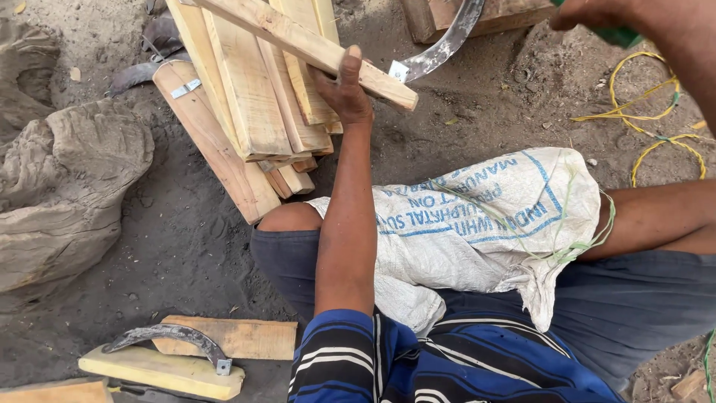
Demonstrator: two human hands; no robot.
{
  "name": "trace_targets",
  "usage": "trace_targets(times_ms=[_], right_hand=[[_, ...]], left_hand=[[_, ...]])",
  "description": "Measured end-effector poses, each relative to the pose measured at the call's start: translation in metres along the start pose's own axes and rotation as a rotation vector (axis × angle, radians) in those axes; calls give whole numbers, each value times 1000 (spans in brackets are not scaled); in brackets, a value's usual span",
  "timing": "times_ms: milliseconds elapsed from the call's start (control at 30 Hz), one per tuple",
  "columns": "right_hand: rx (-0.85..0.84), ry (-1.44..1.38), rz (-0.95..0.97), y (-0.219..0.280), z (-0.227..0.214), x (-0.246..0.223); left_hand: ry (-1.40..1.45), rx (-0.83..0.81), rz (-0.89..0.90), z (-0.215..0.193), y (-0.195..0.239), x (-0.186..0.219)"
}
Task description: The person sits on the ground and uses a green angle grinder to smooth the edges of wooden planks. They hold each plank with one hand and run the grinder along the edges, then place the finished pieces into a nearby stack.
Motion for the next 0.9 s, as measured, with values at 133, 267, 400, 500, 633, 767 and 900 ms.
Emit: trace_targets(times_ms=[133, 267, 400, 500, 633, 767, 900], right_hand=[[8, -71, -26, 1, -7, -14], [134, -330, -8, 16, -56, 12], [276, -615, -165, 101, -22, 44], [343, -875, -220, 159, 15, 70], [386, -1134, -247, 180, 40, 102], [429, -1266, -342, 177, 35, 115], [443, -1342, -421, 178, 27, 112]], left_hand=[[-16, -27, 7, 11, 3, 27], [-48, -109, 14, 42, 8, 70], [469, 19, -152, 44, 10, 65], [641, 119, -174, 55, 5, 47], [708, 173, -144, 67, 40, 22], [957, 62, -631, 138, 148, 52], [1213, -281, -713, 198, 220, 107]])
Point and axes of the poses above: each hand's wrist, its own y-axis away from the middle knuckle, its own z-axis out of the palm, x = y × z, the point moved 8 cm from there along -y, towards the middle knuckle, and after that the axes turned 15 degrees about -x, right-handed, at the moved point
